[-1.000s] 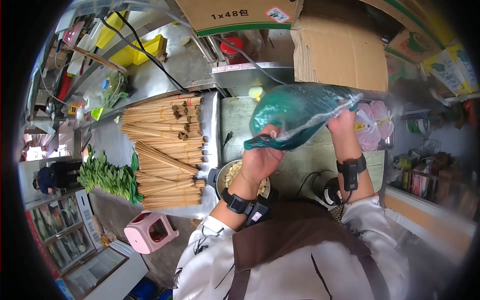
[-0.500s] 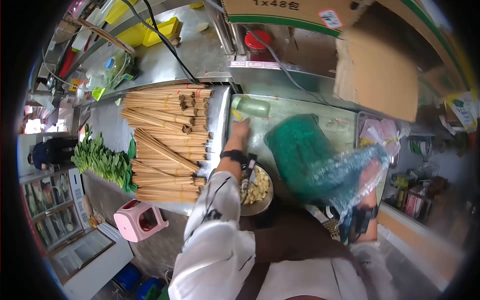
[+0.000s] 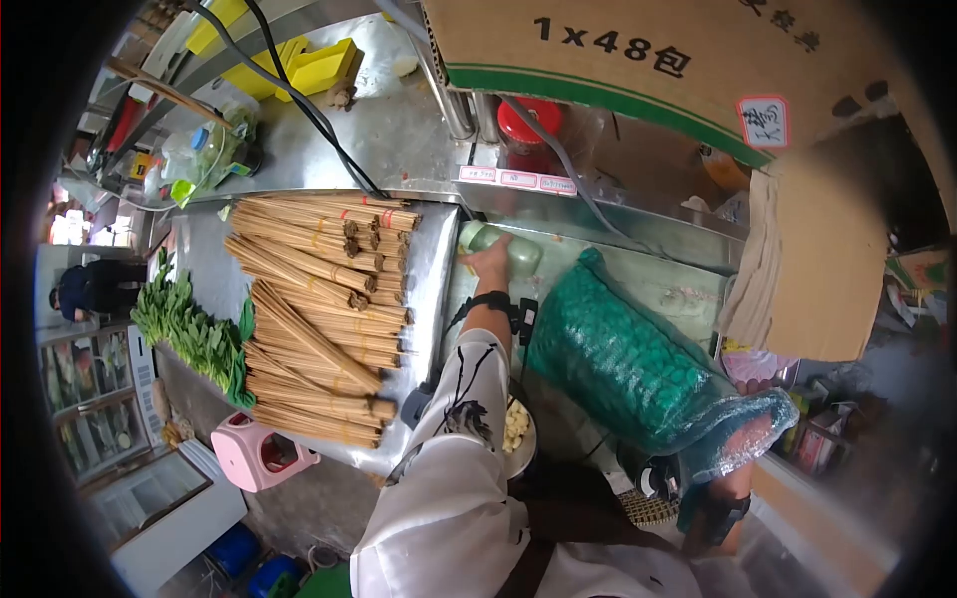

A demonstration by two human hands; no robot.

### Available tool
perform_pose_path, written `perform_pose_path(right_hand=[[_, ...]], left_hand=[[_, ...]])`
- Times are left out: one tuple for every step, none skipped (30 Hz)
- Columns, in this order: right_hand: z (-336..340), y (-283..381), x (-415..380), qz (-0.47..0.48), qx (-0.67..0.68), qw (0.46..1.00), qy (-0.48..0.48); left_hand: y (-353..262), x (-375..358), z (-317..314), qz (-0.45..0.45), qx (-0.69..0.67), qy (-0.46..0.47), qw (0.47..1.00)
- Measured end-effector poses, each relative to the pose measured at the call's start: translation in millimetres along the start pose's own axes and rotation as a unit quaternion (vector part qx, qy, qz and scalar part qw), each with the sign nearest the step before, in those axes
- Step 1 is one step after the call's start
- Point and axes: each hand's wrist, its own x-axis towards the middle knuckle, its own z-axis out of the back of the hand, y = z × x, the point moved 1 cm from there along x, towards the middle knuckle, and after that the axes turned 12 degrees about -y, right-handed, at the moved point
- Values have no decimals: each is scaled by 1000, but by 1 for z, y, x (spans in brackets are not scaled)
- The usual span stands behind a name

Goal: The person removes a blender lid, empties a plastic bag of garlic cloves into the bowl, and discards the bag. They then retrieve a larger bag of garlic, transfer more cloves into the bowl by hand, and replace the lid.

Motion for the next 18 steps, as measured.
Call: perform_pose_path(right_hand=[[-2, 0, 2, 1, 3, 1000, 1], [-3, 0, 4, 4, 6, 1000, 0], [-3, 2, 4, 5, 5, 1000, -2], [-2, 3, 4, 7, 5, 1000, -2], [-1, 3, 4, 8, 4, 1000, -3], [-1, 3, 4, 8, 5, 1000, -4], [-1, 2, 5, 8, 7, 1000, -5], [-2, 2, 6, 8, 10, 1000, -7], [-3, 2, 7, 8, 14, 1000, -8], [-3, 2, 8, 8, 17, 1000, -10], [-4, 3, 10, 10, 21, 1000, -8], [-4, 4, 10, 13, 27, 1000, -8], [-6, 4, 11, 14, 34, 999, -6], [-7, 4, 12, 17, 39, 999, -4], [-8, 5, 12, 18, 44, 999, -1], [-9, 5, 12, 20, 49, 999, 1], [-10, 6, 11, 22, 54, 998, 3], [-11, 6, 11, 25, 58, 998, 5]], left_hand=[[-4, -1, 0, -5, -11, -1, 1000], [-4, -3, 0, 0, -56, 31, 998], [-18, -23, 15, 7, -100, 64, 993], [-27, -37, 25, 14, -141, 97, 985], [-27, -39, 27, 14, -167, 116, 979], [-26, -37, 32, 1, -164, 141, 976], [-24, -35, 38, -12, -160, 165, 973], [-21, -36, 45, -25, -154, 188, 970], [-22, -40, 52, -65, -162, 202, 964], [-23, -46, 61, -114, -155, 212, 958], [-26, -54, 71, -163, -150, 223, 949], [-30, -63, 81, -213, -144, 235, 937], [-37, -78, 96, -253, -101, 240, 932], [-40, -89, 108, -272, -92, 251, 925], [-42, -99, 120, -291, -82, 261, 917], [-48, -112, 133, -310, -73, 271, 908], [-55, -126, 147, -308, -84, 292, 901], [-63, -139, 161, -338, -78, 281, 895]])
